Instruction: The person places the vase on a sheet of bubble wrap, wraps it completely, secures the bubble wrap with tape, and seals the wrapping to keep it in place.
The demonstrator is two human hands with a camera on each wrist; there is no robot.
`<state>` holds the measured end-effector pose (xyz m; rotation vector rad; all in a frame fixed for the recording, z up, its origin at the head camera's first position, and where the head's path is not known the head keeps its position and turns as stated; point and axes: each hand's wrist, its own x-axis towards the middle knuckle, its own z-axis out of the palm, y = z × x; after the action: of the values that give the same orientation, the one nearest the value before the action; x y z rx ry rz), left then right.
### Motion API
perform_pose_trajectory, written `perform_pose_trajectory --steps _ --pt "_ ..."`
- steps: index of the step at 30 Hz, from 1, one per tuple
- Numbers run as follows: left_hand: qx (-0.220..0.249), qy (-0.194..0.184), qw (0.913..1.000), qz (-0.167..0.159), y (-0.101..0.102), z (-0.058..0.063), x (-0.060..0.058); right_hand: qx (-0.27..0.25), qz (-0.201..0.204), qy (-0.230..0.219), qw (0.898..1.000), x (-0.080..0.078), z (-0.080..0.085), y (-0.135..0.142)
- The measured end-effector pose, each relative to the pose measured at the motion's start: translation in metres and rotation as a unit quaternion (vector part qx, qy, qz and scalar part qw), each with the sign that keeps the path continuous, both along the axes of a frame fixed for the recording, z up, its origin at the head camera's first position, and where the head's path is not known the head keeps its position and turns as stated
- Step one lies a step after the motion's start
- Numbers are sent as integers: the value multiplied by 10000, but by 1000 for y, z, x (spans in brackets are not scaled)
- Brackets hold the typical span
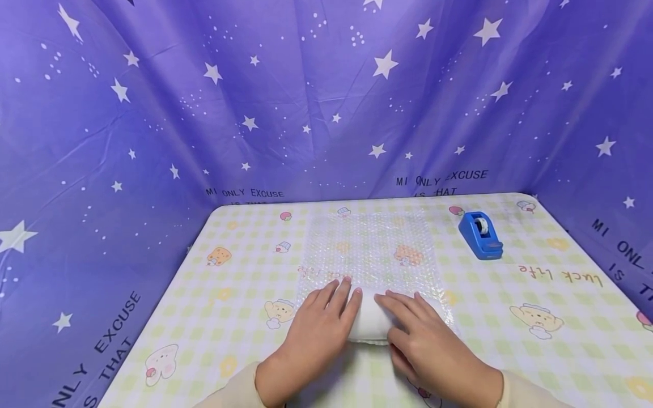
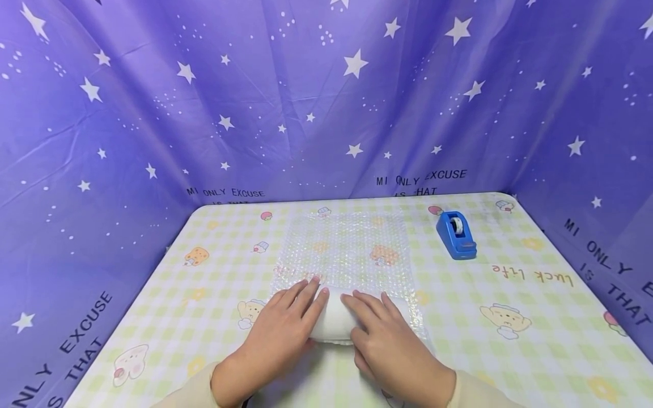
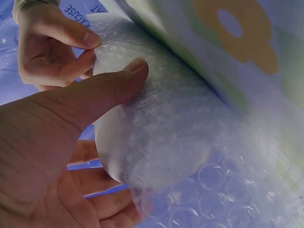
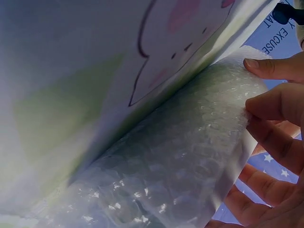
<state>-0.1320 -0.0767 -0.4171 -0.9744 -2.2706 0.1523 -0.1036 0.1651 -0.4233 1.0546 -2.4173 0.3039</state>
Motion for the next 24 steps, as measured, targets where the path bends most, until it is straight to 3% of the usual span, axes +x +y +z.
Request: perform_pose_trajectory --steps 9,16,24 --pt "-217 -498 9985 66 -1 7 2 91 -1 265 9996 0 -2 -2" --pt "-409 -762 9961 159 -2 11 1 613 -422 -65 9972 3 1 -9" --pt "-440 -929 9946 156 -3 13 -4 714 -523 69 9961 0 8 -12"
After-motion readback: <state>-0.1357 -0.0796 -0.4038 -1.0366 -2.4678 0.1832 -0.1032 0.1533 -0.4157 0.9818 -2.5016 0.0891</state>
